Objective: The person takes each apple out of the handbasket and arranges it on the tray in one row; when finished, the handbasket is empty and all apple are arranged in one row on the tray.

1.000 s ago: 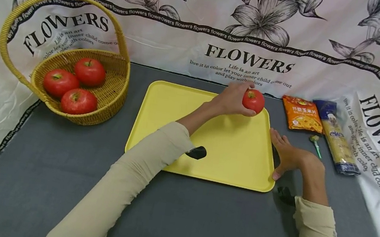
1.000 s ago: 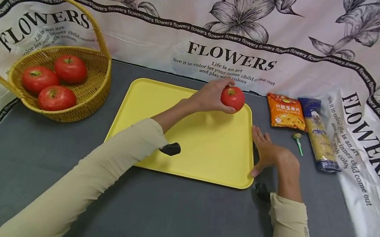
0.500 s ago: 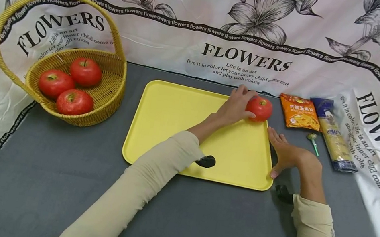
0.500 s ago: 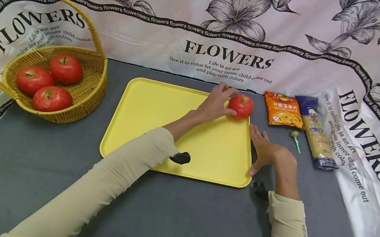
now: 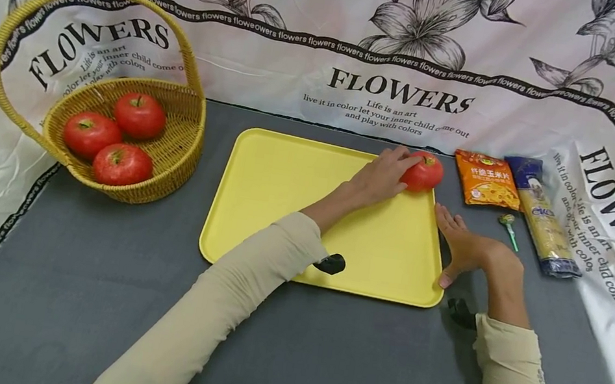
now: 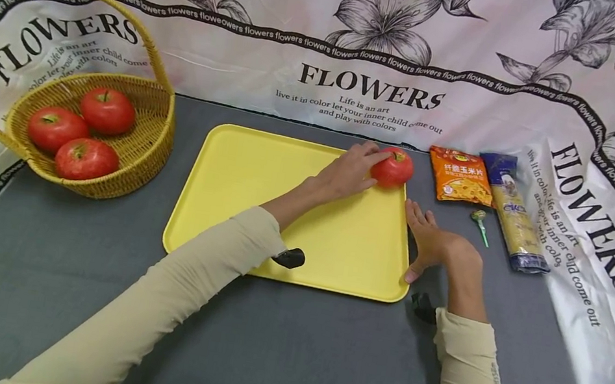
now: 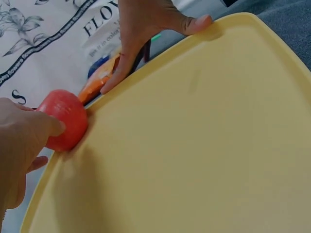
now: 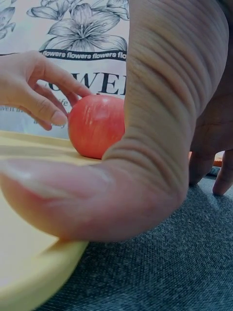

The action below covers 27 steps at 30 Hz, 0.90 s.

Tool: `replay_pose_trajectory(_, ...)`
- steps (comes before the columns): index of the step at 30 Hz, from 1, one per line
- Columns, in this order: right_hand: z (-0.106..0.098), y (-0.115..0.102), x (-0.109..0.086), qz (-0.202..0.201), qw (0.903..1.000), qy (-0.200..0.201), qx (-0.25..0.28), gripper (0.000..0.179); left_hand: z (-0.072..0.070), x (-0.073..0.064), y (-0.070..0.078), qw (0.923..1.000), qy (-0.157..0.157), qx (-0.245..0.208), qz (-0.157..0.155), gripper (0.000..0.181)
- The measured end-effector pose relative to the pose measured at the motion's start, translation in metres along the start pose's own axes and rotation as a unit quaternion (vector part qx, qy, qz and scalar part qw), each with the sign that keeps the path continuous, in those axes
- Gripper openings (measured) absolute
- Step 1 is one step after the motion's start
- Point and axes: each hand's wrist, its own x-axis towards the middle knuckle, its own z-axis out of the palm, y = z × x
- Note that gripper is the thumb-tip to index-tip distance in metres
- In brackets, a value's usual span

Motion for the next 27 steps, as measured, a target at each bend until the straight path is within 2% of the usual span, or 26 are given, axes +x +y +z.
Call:
replay_pose_trajectory(4, -0.001, 0.001, 0.003, 0.001, 1.0000, 0.000, 0.000, 0.161, 0.000, 0.000, -0.001, 1.0000, 0.002, 0.008, 0.000, 0.056)
replay_pose_trajectory(10, -0.001, 0.003, 0.002, 0.005, 1.0000, -0.001, 0.006, 0.163, 0.001, 0.000, -0.003, 0.9999, -0.001, -0.010, 0.009, 0.060)
replay_pose_trajectory(18, 0.001, 0.007, 0.006, -0.016, 0.9996, 0.006, 0.024, 0.163, -0.005, -0.003, -0.006, 0.9998, -0.011, -0.012, -0.009, 0.069)
replay_pose_trajectory(23, -0.001, 0.000, 0.002, -0.005, 0.9999, 0.002, 0.013, 0.162, -0.015, -0.006, -0.008, 0.9999, 0.000, -0.010, 0.009, 0.065)
replay_pose_trajectory(27, 0.000, 0.000, -0.001, -0.001, 0.9999, 0.004, 0.013, 0.162, -0.030, -0.011, -0.010, 0.9995, 0.012, -0.004, 0.028, 0.060)
